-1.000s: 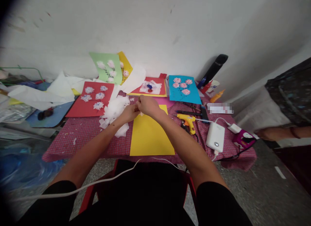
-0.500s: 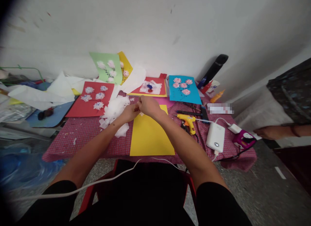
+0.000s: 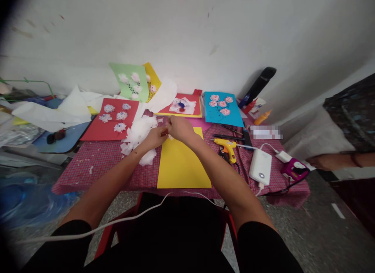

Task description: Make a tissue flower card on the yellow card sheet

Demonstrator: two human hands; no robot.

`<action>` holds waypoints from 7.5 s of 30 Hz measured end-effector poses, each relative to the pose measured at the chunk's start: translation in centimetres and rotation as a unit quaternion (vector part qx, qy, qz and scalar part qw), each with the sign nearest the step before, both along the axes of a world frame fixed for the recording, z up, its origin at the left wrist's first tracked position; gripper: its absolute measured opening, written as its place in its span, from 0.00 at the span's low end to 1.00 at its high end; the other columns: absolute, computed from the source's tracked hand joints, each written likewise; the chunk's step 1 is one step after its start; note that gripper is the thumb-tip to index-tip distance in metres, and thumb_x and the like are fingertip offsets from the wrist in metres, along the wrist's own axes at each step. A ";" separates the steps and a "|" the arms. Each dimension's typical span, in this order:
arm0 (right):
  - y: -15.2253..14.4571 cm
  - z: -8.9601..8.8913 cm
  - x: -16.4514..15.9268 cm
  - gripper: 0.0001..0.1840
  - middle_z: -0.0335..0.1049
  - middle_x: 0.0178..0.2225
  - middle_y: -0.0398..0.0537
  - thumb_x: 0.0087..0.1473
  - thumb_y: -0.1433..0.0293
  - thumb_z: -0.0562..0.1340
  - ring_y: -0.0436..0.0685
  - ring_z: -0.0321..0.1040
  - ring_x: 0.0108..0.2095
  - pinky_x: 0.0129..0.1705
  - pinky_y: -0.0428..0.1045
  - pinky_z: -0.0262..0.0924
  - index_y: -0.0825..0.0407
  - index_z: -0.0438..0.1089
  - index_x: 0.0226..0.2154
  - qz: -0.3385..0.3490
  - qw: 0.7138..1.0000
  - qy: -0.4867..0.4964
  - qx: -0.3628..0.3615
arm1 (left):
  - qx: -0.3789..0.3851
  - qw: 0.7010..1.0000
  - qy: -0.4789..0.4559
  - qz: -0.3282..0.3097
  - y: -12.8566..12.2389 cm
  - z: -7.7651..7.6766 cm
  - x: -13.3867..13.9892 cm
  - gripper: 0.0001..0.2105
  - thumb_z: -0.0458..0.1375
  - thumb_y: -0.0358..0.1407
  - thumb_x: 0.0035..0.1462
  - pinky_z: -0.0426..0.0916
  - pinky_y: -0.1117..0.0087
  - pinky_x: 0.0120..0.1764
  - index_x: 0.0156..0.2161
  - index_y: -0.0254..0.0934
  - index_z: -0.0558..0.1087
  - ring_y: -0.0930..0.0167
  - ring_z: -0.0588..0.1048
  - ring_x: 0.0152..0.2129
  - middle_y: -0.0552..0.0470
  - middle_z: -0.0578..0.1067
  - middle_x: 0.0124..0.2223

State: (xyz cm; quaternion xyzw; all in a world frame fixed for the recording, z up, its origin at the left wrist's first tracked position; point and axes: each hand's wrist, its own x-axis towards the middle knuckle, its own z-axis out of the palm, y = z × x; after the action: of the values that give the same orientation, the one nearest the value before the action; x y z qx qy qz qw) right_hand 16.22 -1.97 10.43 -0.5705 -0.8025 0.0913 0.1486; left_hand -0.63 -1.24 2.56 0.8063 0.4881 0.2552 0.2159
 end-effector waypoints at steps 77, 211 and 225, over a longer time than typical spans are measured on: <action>-3.2 -8.8 5.7 0.12 0.73 0.25 0.43 0.63 0.57 0.61 0.52 0.68 0.22 0.25 0.48 0.60 0.48 0.69 0.35 -0.039 0.907 0.419 0.019 | 0.072 0.992 0.095 -0.050 0.6 -0.2 -2.3 0.08 0.51 0.30 0.53 0.61 0.66 0.33 0.24 0.38 0.66 0.67 0.69 0.27 0.50 0.70 0.27; -4.0 -9.0 4.9 0.12 0.76 0.29 0.45 0.63 0.59 0.62 0.52 0.70 0.25 0.28 0.47 0.63 0.50 0.72 0.34 -0.030 0.899 0.434 0.042 | -0.202 0.912 -0.347 0.079 1.3 -0.4 -2.7 0.08 0.59 0.32 0.51 0.62 0.76 0.22 0.38 0.36 0.76 0.72 0.74 0.26 0.53 0.75 0.31; -3.9 -8.3 4.8 0.12 0.72 0.25 0.42 0.58 0.59 0.67 0.50 0.67 0.20 0.23 0.48 0.62 0.50 0.71 0.30 0.006 0.780 0.620 -0.085 | -0.218 0.875 -0.429 0.056 1.1 -0.3 -1.8 0.05 0.57 0.30 0.47 0.72 0.70 0.35 0.32 0.37 0.73 0.75 0.71 0.22 0.59 0.67 0.23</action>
State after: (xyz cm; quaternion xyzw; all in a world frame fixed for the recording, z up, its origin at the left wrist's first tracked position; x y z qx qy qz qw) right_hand 21.05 -5.91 2.12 -0.3958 -0.5297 0.4939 0.5646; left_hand -2.38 -0.18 2.27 0.5214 0.4348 0.4749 0.5600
